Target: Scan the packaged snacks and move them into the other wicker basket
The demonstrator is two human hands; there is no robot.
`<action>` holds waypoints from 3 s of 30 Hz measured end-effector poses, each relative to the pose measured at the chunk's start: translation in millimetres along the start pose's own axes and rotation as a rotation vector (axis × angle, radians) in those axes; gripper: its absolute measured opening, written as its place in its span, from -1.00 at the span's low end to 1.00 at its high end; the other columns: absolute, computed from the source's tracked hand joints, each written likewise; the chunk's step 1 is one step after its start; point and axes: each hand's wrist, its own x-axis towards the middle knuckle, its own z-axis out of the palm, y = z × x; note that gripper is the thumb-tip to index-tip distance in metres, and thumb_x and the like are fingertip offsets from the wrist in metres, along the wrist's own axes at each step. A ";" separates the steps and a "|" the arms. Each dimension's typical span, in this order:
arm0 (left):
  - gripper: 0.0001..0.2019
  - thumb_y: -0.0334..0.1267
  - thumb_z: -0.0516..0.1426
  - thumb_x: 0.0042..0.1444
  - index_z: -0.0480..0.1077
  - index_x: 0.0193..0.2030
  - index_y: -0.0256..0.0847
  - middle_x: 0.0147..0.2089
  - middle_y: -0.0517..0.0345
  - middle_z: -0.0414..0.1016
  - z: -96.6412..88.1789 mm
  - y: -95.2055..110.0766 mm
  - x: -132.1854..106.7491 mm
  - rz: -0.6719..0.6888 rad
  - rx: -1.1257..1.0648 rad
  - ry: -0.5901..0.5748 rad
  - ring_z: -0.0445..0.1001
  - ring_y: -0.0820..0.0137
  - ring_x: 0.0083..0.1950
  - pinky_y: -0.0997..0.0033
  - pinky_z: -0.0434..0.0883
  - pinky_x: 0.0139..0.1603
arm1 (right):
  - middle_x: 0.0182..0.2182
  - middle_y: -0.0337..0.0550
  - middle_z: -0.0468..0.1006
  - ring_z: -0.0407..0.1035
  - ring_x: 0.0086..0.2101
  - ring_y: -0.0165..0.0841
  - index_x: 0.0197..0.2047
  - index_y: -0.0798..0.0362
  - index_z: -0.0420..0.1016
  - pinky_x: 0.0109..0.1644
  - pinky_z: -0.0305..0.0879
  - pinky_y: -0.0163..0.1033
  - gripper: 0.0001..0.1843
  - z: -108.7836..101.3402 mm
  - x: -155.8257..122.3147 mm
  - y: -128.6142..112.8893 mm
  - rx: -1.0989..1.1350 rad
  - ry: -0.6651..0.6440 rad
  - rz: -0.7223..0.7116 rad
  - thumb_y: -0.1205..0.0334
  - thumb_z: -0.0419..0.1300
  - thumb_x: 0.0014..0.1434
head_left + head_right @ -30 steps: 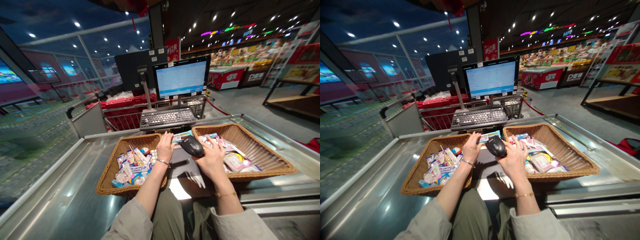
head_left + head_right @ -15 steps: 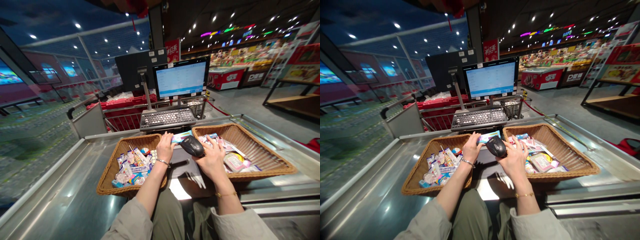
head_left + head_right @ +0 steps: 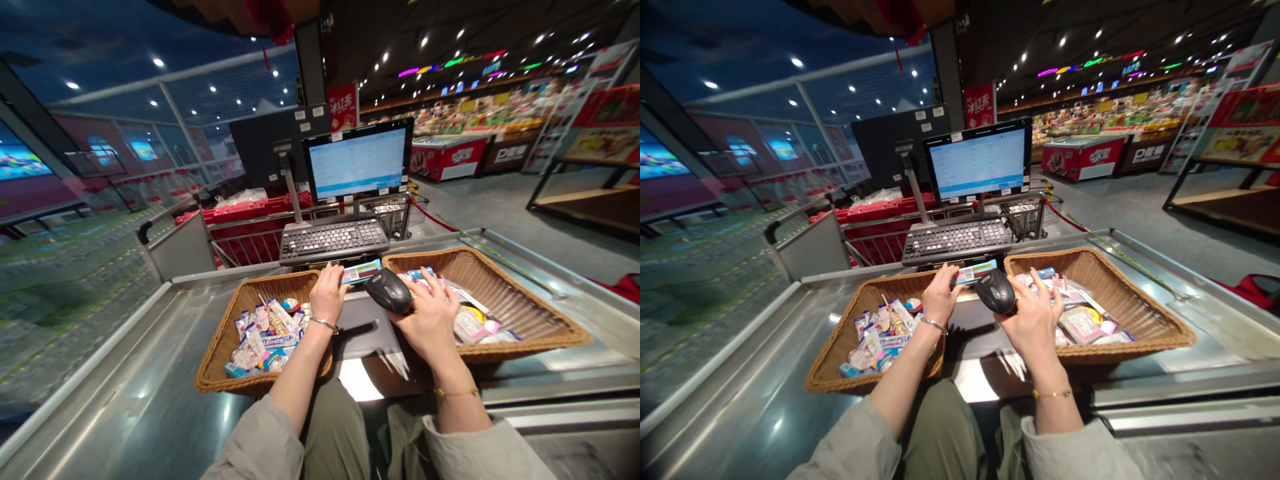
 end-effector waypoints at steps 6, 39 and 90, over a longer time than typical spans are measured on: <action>-0.56 -0.33 0.37 0.12 0.46 0.14 -0.10 0.20 0.01 0.58 1.0 14.8 10.1 0.041 -0.020 -0.006 0.42 0.19 0.37 0.18 0.47 0.34 | 0.08 -0.03 0.63 0.22 0.30 0.07 -0.07 -0.01 0.61 0.37 -0.10 0.35 -0.63 -10.4 0.8 13.9 -0.018 0.098 0.069 0.04 0.21 0.10; -0.60 -0.47 0.09 0.30 0.35 0.26 -0.28 0.36 -0.20 0.42 94.6 123.4 5.4 0.350 -0.071 -0.229 0.34 0.20 0.43 0.18 0.42 0.38 | -0.09 0.17 0.64 0.27 0.24 0.18 -0.12 0.08 0.62 0.34 0.02 0.32 -0.54 -59.2 -16.8 103.8 -0.040 0.362 0.501 -0.10 0.31 0.04; -0.49 -0.24 0.29 0.20 0.40 0.29 -0.15 0.44 -0.14 0.31 -103.1 -112.3 -61.0 0.001 0.350 -0.720 0.16 0.01 0.52 -0.26 0.04 0.51 | -0.11 0.06 0.63 0.35 0.18 0.07 -0.19 0.03 0.60 0.32 0.14 0.30 -0.54 16.5 -2.8 5.3 0.045 0.133 0.309 -0.13 0.28 -0.04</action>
